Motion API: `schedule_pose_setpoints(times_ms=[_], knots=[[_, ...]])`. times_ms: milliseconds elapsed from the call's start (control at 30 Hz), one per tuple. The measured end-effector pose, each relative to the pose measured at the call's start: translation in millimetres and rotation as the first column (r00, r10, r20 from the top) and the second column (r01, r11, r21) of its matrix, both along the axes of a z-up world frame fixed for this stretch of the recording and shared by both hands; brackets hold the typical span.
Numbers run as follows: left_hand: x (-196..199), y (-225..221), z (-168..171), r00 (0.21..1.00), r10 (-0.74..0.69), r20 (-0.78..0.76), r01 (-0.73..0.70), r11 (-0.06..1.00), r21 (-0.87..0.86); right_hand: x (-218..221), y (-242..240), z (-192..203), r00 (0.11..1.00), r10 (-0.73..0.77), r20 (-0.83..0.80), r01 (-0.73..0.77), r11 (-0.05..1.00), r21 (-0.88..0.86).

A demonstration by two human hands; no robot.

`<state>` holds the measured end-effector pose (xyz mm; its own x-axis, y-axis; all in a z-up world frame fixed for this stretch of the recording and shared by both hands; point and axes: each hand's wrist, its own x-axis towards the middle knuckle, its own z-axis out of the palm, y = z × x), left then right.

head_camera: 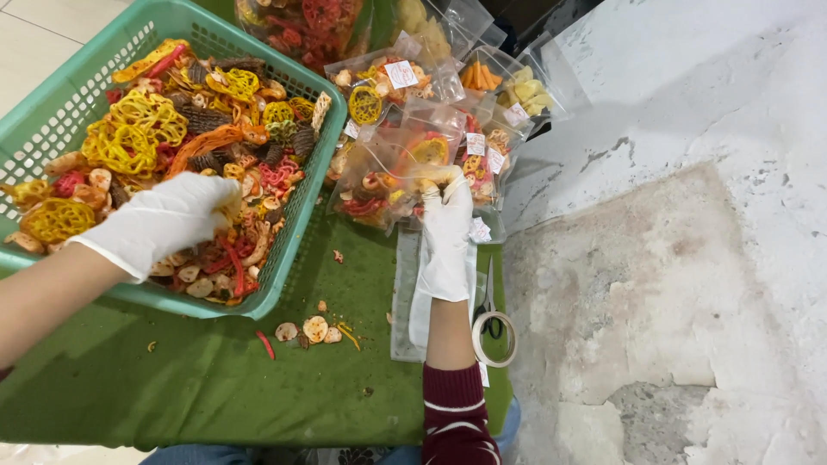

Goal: The person packs colorful dried fruit slices from a green basket into clear plastic bags, seals them, and applies small labels. The person uses scissors and tape during the process.

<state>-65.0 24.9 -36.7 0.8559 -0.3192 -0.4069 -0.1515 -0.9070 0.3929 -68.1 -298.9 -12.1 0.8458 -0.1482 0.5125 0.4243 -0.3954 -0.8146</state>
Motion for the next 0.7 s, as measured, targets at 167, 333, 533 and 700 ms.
schedule_pose_setpoints(times_ms=[167, 333, 533, 700], knots=[[6.1, 4.1, 41.5, 0.928, 0.366, 0.074, -0.260, 0.776, -0.575, 1.9, -3.0, -1.2, 1.000, -0.004, -0.010, 0.004, 1.000, -0.013], [15.3, -37.3, 88.2, 0.878, 0.352, 0.325, 0.066, 0.584, -0.809, 1.8, -1.8, -0.7, 1.000, -0.002, 0.027, 0.003, 1.000, -0.021], [33.3, -125.0, 137.3, 0.833, 0.103, 0.544, 0.299, 0.743, -0.598, 8.5, -11.2, -11.2, 1.000, 0.007, -0.006, -0.007, 1.000, 0.011], [88.1, -181.5, 109.0, 0.833, -0.195, 0.517, 0.311, 0.939, -0.148, 8.0, -9.9, -14.1, 0.982, 0.140, -0.125, -0.106, 0.963, 0.249]])
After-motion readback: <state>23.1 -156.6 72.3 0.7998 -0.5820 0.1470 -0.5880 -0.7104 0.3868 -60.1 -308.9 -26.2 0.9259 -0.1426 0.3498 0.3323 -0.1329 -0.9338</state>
